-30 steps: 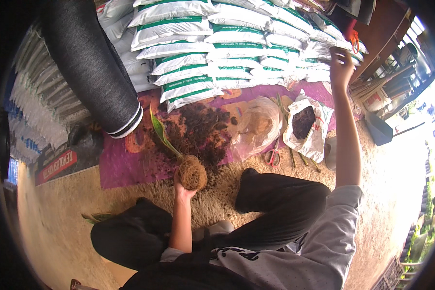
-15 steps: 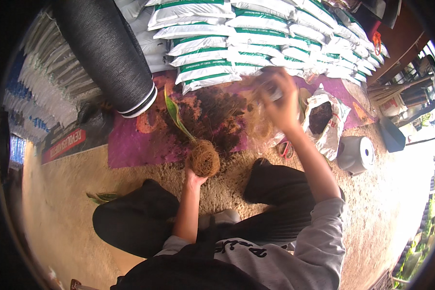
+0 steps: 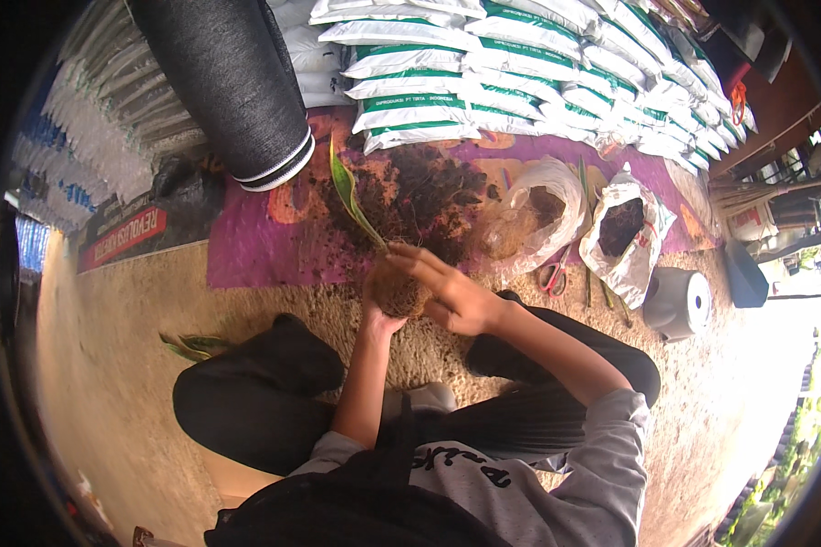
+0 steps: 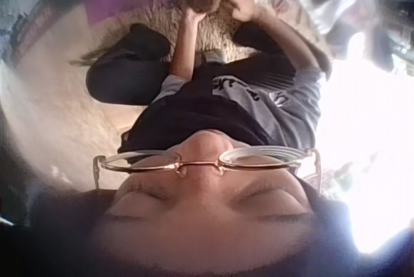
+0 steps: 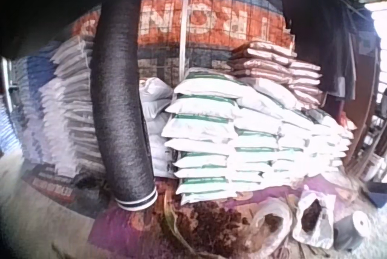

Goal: The person sits on the floor and wraps a plant's root ball with coir fiber by hand. They repeatedly pull strands from a nearby bag, wrap them around the roots, and tuck them in to form a compact bundle. The person then places the wrapped root ball into a cardboard box.

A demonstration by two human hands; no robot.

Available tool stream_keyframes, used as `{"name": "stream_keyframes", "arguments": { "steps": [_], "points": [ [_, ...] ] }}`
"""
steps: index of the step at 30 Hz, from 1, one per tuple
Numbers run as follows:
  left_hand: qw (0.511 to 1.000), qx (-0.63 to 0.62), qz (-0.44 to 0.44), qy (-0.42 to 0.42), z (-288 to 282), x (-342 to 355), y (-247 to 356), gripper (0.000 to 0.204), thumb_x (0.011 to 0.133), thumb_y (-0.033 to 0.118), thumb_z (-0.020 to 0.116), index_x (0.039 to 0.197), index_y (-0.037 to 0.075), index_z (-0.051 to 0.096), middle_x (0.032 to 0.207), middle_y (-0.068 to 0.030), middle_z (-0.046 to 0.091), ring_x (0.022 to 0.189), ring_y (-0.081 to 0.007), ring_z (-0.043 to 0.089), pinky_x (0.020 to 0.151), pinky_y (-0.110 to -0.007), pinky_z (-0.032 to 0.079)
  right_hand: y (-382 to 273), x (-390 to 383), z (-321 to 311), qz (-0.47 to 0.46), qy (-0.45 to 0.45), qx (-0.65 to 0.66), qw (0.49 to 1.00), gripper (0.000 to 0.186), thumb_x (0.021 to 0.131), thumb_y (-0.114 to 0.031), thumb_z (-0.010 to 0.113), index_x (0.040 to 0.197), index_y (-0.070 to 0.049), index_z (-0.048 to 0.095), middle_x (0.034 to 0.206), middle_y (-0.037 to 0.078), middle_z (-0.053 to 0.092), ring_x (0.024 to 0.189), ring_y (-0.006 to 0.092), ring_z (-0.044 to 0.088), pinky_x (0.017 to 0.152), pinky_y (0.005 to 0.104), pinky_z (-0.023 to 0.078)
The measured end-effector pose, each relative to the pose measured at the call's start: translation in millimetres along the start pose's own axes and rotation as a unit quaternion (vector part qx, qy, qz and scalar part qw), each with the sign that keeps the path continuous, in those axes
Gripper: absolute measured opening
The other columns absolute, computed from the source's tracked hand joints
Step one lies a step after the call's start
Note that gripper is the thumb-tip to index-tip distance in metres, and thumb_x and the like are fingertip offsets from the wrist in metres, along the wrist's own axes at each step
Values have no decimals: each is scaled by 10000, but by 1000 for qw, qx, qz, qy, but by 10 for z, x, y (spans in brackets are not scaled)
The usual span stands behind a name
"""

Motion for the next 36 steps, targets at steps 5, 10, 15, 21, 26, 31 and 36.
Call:
{"name": "stream_keyframes", "arguments": {
  "steps": [5, 10, 15, 21, 26, 31, 36],
  "points": [
    [1000, -4, -14, -13, -26, 20, -24, 425, 874, 408, 433, 1147, 96, 523, 1083, -92, 568, 978, -231, 584, 812, -399, 522, 111, -11, -88, 61, 85, 9, 995, 524, 699, -38, 387, 1218, 29, 404, 1230, 228, 442, 1179, 361, 413, 958, 441, 354],
    [997, 4, -8, -71, -4, 51, 9, 432, 883, 398, 435, 1135, 59, 528, 1067, -117, 577, 943, -252, 600, 786, -411, 539, 54, -53, -178, 13, 80, 98, 992, 606, 689, -125, 484, 1266, 3, 353, 1208, 177, 465, 1121, 283, 474, 905, 372, 395],
    [1000, 0, 11, 5, -87, 29, 22, 433, 890, 367, 424, 1167, 44, 509, 1086, -144, 571, 967, -273, 592, 776, -432, 541, 420, -200, -561, 97, 389, 218, 890, 452, 822, -145, 454, 1242, 9, 386, 1144, 126, 500, 1024, 201, 496, 856, 312, 422],
    [1000, -10, 15, -5, -70, 35, 9, 468, 913, 383, 341, 1190, 39, 494, 1095, -150, 568, 977, -279, 589, 788, -428, 533, 828, -192, 184, 281, 167, 257, 909, 604, 805, -137, 636, 1306, 8, 331, 1193, 168, 526, 1054, 211, 533, 856, 332, 453],
    [999, -12, 3, -43, -60, 43, 39, 468, 915, 377, 323, 1188, 41, 497, 1069, -145, 582, 954, -269, 598, 798, -425, 528, 1091, -177, 71, 300, 183, 206, 913, 497, 750, -57, 673, 1186, 43, 457, 1012, 124, 620, 893, 173, 593, 776, 289, 479],
    [1000, -17, 10, -17, -73, 7, 54, 449, 902, 381, 352, 1169, 58, 514, 1060, -140, 587, 943, -251, 604, 785, -407, 535, 410, 100, -295, 152, 226, -57, 960, 352, 725, 6, 640, 1062, 44, 546, 1047, 127, 593, 871, 184, 584, 715, 273, 474],
    [998, -12, 5, -58, 46, -15, 33, 453, 896, 367, 358, 1139, 24, 525, 1039, -162, 597, 928, -257, 614, 764, -417, 545, 38, -10, 78, 19, 9, -160, 987, 441, 818, -351, 590, 1082, 0, 557, 1111, 189, 543, 1060, 328, 514, 898, 386, 407]
  ]
}}
Point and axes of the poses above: each hand's wrist, its own x-axis towards the middle knuckle, its own z-axis out of the palm, y = z × x, the point moved 6 cm from there along x, towards the middle knuckle
